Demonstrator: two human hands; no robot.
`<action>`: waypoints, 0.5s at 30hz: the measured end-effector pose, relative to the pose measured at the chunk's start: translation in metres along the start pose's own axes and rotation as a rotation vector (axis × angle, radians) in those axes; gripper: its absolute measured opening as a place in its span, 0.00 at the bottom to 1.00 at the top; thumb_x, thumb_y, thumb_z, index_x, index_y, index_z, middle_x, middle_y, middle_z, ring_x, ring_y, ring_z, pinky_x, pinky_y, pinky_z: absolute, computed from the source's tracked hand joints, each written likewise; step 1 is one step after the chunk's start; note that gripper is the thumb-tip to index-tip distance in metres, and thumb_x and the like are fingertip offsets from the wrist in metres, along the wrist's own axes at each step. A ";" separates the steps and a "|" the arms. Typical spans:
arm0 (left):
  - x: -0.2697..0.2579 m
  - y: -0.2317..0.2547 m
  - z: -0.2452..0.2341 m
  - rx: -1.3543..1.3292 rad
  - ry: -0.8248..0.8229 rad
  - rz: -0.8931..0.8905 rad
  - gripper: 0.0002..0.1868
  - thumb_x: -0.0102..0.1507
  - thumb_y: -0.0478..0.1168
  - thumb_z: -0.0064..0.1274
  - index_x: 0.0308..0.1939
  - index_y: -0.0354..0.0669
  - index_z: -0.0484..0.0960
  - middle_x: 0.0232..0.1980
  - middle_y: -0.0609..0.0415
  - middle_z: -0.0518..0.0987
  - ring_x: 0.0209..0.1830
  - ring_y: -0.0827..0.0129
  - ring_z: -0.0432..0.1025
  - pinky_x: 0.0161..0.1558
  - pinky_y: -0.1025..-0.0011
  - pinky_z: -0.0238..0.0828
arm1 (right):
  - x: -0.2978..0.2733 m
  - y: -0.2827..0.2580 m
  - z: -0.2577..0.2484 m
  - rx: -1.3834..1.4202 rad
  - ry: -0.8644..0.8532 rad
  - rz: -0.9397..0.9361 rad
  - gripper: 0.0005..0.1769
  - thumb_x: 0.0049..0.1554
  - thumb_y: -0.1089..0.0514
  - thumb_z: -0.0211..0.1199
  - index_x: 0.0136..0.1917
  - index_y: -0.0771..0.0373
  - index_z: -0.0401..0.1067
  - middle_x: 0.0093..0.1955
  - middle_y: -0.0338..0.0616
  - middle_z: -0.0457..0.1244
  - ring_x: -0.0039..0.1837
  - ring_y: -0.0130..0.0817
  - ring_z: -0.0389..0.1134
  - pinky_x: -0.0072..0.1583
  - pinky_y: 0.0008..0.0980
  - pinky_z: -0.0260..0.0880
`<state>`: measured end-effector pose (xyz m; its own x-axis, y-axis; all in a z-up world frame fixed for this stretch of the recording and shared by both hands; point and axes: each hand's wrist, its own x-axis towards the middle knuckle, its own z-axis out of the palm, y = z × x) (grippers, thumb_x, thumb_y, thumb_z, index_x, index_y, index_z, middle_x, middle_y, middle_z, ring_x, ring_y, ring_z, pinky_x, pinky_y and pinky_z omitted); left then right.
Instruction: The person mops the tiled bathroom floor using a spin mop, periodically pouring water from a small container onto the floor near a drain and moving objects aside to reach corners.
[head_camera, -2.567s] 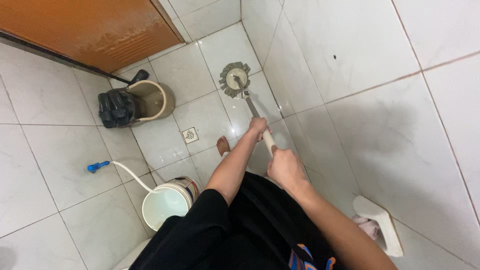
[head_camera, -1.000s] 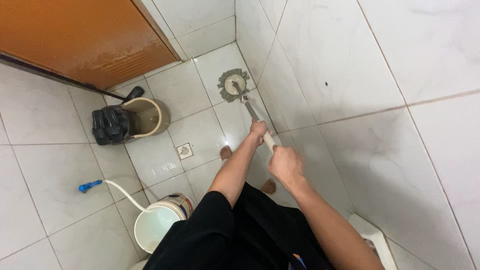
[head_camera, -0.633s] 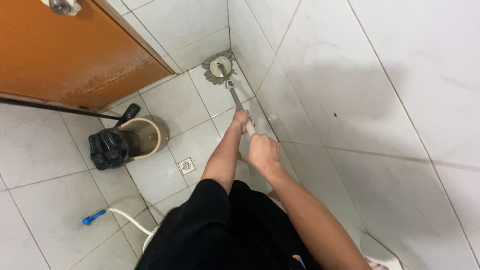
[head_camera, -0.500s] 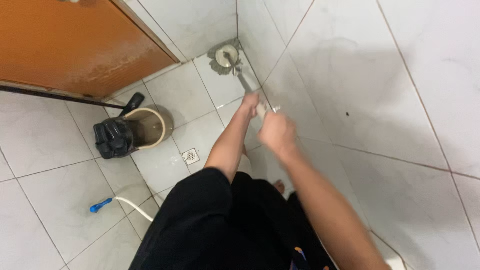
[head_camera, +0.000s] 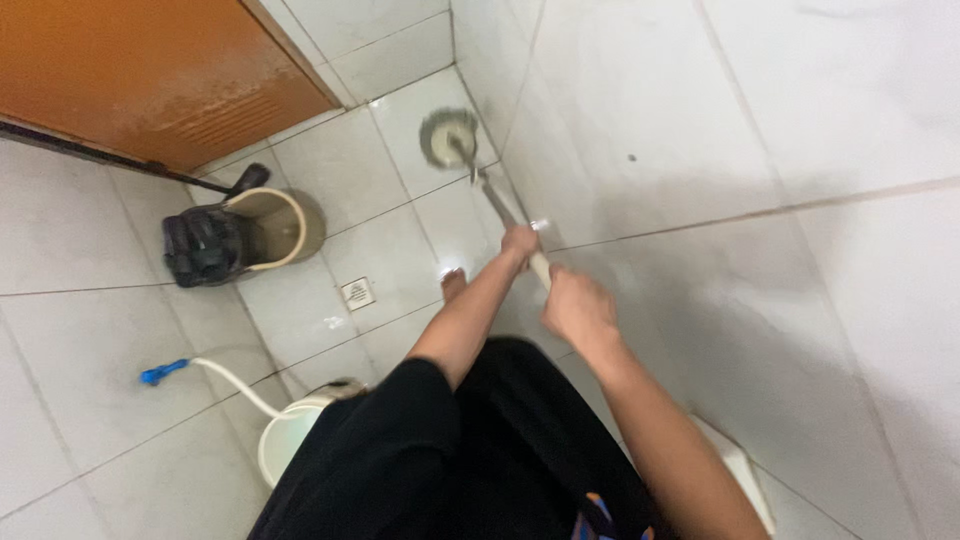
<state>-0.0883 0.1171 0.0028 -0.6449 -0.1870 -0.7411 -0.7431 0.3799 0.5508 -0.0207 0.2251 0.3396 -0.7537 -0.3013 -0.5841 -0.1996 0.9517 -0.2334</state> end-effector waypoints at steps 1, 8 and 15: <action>-0.010 0.003 0.018 -0.173 0.090 -0.065 0.18 0.62 0.40 0.47 0.47 0.31 0.84 0.43 0.37 0.84 0.37 0.52 0.81 0.36 0.58 0.78 | -0.013 0.011 -0.002 -0.001 0.007 0.010 0.15 0.56 0.61 0.58 0.57 0.60 0.74 0.50 0.57 0.70 0.54 0.57 0.72 0.55 0.54 0.72; -0.083 0.019 0.061 -0.704 0.102 -0.252 0.40 0.64 0.36 0.47 0.74 0.28 0.43 0.54 0.35 0.78 0.39 0.48 0.81 0.30 0.52 0.79 | -0.075 0.044 0.002 0.016 -0.038 0.050 0.23 0.56 0.57 0.60 0.65 0.59 0.72 0.46 0.56 0.71 0.49 0.52 0.75 0.53 0.49 0.75; -0.050 0.023 0.031 -0.611 0.041 -0.253 0.28 0.63 0.33 0.44 0.66 0.28 0.60 0.47 0.34 0.80 0.31 0.52 0.80 0.20 0.57 0.73 | -0.043 0.024 -0.007 -0.021 0.008 0.014 0.20 0.55 0.60 0.59 0.61 0.61 0.76 0.43 0.59 0.71 0.47 0.55 0.74 0.51 0.50 0.75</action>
<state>-0.0678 0.1630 0.0404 -0.4342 -0.2415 -0.8678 -0.8325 -0.2603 0.4890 0.0028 0.2613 0.3648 -0.7615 -0.2872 -0.5810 -0.2018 0.9570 -0.2086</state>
